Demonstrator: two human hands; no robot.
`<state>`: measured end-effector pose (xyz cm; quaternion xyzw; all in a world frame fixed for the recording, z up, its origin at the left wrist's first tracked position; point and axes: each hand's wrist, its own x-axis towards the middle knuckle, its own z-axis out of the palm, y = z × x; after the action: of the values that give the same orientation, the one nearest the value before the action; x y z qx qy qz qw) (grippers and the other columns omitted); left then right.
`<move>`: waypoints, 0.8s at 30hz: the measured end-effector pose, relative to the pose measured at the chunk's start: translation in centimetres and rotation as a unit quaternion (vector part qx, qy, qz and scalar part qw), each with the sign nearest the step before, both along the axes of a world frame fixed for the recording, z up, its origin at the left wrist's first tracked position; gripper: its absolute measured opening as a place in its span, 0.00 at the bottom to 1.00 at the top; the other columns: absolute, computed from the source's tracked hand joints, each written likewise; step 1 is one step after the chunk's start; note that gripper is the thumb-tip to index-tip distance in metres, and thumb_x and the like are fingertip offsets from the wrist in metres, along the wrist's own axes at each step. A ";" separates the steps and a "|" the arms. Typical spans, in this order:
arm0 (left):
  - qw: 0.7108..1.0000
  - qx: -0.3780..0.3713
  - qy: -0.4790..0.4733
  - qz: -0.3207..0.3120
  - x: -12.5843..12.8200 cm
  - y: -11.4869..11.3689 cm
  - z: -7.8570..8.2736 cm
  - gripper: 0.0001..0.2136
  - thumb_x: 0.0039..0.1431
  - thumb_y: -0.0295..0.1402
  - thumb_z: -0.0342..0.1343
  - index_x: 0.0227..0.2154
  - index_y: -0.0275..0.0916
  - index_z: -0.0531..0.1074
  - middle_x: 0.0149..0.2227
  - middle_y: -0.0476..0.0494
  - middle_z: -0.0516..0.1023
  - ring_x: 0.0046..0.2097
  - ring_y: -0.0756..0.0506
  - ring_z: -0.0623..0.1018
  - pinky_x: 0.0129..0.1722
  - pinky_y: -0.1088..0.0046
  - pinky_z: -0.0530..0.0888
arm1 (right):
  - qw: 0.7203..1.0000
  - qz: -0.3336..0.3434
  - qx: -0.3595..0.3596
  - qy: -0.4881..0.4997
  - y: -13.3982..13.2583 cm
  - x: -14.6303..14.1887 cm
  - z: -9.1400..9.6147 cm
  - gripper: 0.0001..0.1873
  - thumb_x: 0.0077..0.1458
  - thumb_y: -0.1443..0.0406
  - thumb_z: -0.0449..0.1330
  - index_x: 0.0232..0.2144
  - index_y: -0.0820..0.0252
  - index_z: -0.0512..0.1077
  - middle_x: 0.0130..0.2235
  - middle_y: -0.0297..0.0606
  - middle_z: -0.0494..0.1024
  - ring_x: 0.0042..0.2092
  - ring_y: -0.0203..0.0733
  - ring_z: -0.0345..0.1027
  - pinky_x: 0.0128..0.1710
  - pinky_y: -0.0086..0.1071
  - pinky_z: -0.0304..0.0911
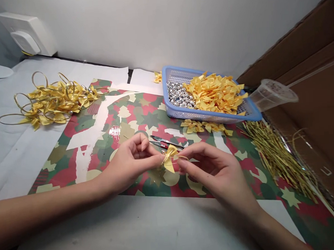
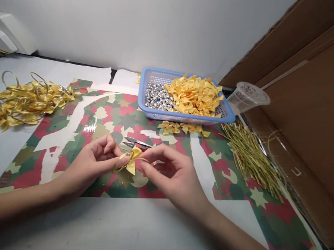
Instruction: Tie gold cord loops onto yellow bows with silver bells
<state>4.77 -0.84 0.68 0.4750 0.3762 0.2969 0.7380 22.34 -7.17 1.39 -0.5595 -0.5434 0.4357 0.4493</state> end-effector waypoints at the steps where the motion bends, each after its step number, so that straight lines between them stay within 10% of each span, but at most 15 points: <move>1: 0.999 0.037 0.011 0.003 -0.1 -0.1 0.0 0.18 0.51 0.27 0.60 0.22 0.41 0.51 0.23 0.55 0.74 0.26 0.53 0.73 0.26 0.78 0.70 | 1.000 0.019 0.001 -0.016 0.1 0.0 0.0 0.03 0.53 0.64 0.62 0.32 0.57 0.72 0.30 0.34 0.76 0.29 0.35 0.73 0.23 0.25 0.70; 9: 0.917 0.370 0.148 -0.007 -0.7 -0.7 -0.4 0.15 0.53 0.24 0.55 0.23 0.42 0.52 0.26 0.49 0.75 0.29 0.51 0.74 0.29 0.75 0.73 | 0.945 0.017 0.204 -0.254 0.0 -0.1 -0.4 0.07 0.50 0.71 0.61 0.33 0.57 0.71 0.32 0.37 0.75 0.30 0.37 0.70 0.19 0.27 0.64; 24: 0.904 0.420 0.076 -0.018 -0.6 -0.8 -1.3 0.11 0.53 0.21 0.55 0.26 0.39 0.58 0.26 0.52 0.72 0.28 0.54 0.76 0.31 0.80 0.78 | 0.951 0.009 0.210 -0.227 0.2 0.3 -1.0 0.03 0.51 0.70 0.62 0.29 0.57 0.74 0.37 0.40 0.76 0.37 0.41 0.73 0.23 0.28 0.67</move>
<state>4.14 -1.66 -0.65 0.7690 0.2627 0.3769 0.4445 22.60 -6.94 0.44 -0.5319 -0.7153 0.1772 0.4171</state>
